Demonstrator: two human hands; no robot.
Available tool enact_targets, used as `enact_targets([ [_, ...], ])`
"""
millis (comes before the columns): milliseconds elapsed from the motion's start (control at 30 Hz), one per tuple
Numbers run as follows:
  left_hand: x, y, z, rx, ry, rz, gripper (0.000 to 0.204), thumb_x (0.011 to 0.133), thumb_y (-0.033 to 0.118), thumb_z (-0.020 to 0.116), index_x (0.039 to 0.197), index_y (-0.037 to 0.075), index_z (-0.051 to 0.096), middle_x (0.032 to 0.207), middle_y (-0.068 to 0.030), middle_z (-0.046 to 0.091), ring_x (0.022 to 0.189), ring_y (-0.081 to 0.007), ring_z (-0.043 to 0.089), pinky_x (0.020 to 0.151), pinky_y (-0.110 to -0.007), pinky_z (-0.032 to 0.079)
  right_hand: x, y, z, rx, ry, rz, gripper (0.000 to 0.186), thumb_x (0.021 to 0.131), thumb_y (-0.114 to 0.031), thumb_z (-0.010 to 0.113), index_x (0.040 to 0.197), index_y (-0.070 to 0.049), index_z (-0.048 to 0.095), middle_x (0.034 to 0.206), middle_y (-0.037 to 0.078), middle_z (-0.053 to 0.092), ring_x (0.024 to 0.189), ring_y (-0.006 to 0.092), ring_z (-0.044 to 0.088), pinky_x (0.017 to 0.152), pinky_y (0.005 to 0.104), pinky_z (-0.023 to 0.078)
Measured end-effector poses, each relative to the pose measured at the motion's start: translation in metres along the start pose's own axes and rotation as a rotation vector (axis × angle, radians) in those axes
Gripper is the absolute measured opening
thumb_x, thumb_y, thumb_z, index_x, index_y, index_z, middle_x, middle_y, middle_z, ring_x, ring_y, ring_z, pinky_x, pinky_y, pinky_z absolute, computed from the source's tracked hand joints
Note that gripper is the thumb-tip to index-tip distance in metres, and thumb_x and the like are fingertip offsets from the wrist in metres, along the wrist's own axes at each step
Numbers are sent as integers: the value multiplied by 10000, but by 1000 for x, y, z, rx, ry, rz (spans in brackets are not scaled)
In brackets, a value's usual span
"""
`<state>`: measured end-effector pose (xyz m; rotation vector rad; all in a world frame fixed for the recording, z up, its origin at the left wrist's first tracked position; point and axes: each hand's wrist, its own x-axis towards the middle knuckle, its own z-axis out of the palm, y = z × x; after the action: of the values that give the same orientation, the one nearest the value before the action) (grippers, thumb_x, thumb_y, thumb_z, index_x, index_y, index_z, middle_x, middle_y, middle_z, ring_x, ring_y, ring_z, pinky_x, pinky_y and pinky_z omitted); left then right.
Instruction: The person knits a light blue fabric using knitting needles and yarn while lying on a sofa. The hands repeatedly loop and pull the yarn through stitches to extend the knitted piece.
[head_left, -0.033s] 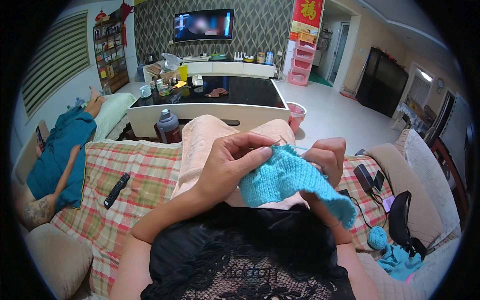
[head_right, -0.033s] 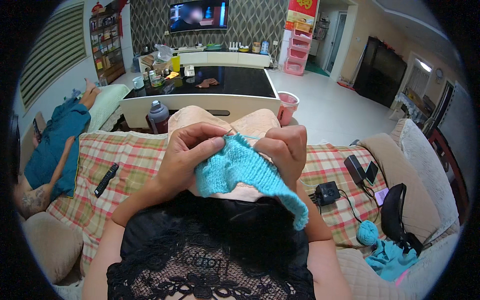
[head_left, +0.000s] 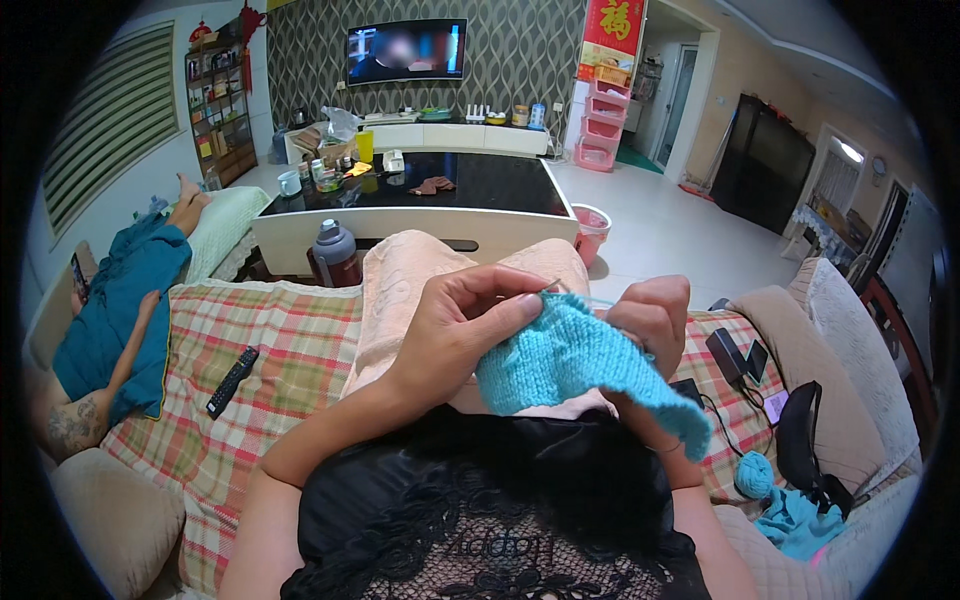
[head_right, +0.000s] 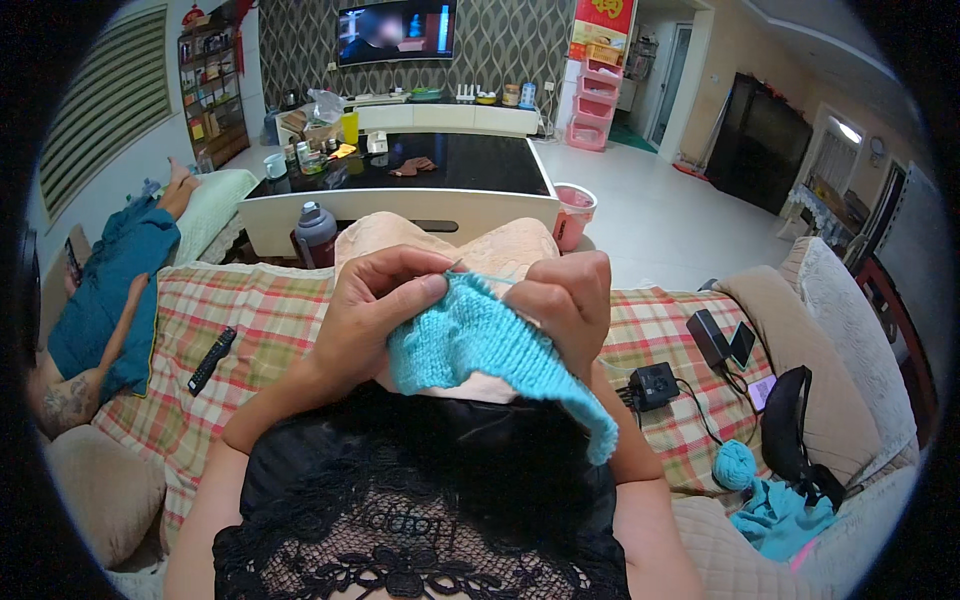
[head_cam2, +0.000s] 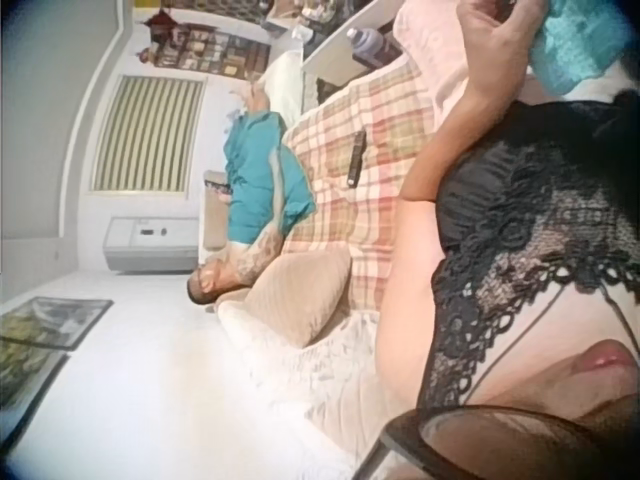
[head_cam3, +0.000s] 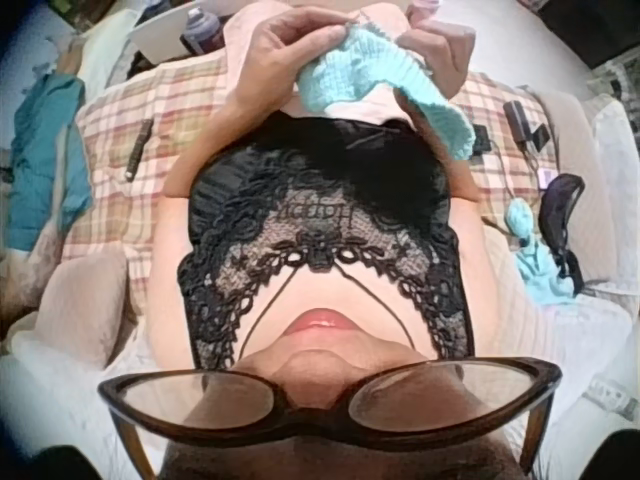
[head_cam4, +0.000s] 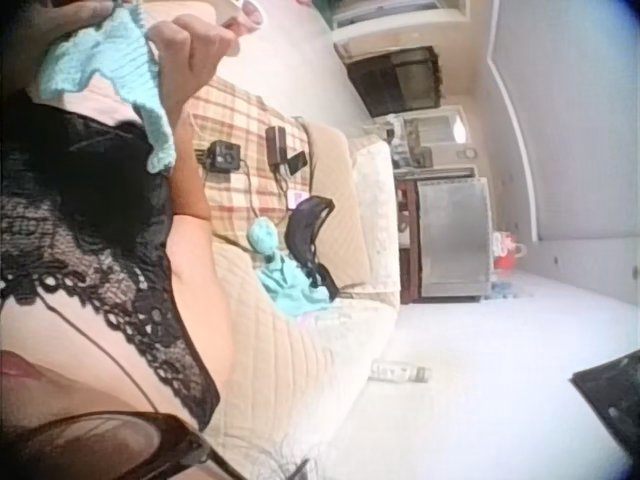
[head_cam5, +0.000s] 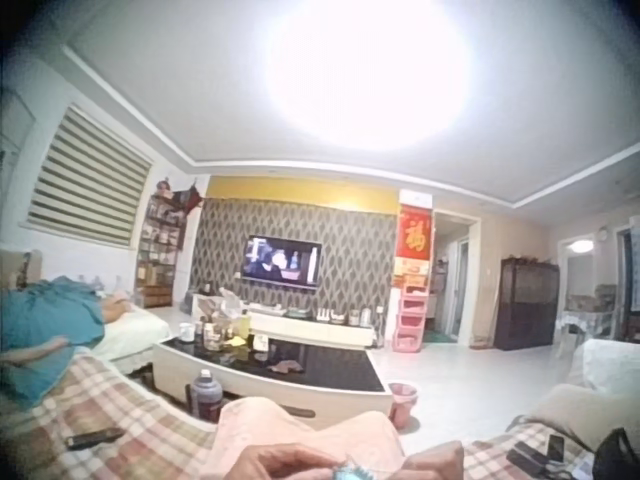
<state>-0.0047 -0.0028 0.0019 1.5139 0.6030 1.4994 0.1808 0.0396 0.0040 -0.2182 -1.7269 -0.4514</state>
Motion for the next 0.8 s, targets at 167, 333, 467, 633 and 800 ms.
enact_targets([
  [167, -1, 5, 2, 4, 4, -30, 192, 846, 57, 609, 1028, -3, 630, 1017, -89, 649, 875, -93, 595, 804, -240, 486, 4, 3, -6, 74, -58, -44, 270, 618, -321, 762, 719, -147, 583, 738, -26, 506, 708, 148, 456, 597, 271, 371],
  [333, -2, 3, 1, 10, 12, 13, 191, 856, 71, 607, 1034, 1, 619, 971, -85, 653, 867, -92, 596, 795, -237, 488, 1, 2, -4, -12, -30, -25, 254, 589, -292, 749, 737, -155, 594, 733, -31, 506, 718, 148, 455, 596, 277, 376],
  [467, -3, 6, 2, 33, 5, -34, 180, 853, 77, 616, 1013, -5, 622, 941, -81, 650, 847, -92, 602, 781, -238, 494, 1, -5, 0, -152, -2, -34, 227, 604, -272, 730, 746, -161, 594, 748, -35, 511, 713, 153, 453, 603, 273, 383],
  [633, -5, 6, 5, 23, -50, -22, 182, 850, 72, 618, 1006, -21, 627, 930, -80, 650, 830, -98, 610, 774, -234, 497, 9, -4, 10, -15, -149, 212, 232, 692, -255, 715, 795, -93, 585, 766, 33, 531, 787, 234, 524, 629, 298, 436],
  [800, -3, 4, 2, 35, -93, -36, 204, 855, 96, 609, 1024, -18, 622, 922, -74, 644, 827, -96, 602, 777, -228, 490, 10, -9, 9, 218, -202, 328, 311, 665, -211, 762, 911, -74, 630, 841, 65, 553, 803, 227, 566, 641, 310, 467],
])
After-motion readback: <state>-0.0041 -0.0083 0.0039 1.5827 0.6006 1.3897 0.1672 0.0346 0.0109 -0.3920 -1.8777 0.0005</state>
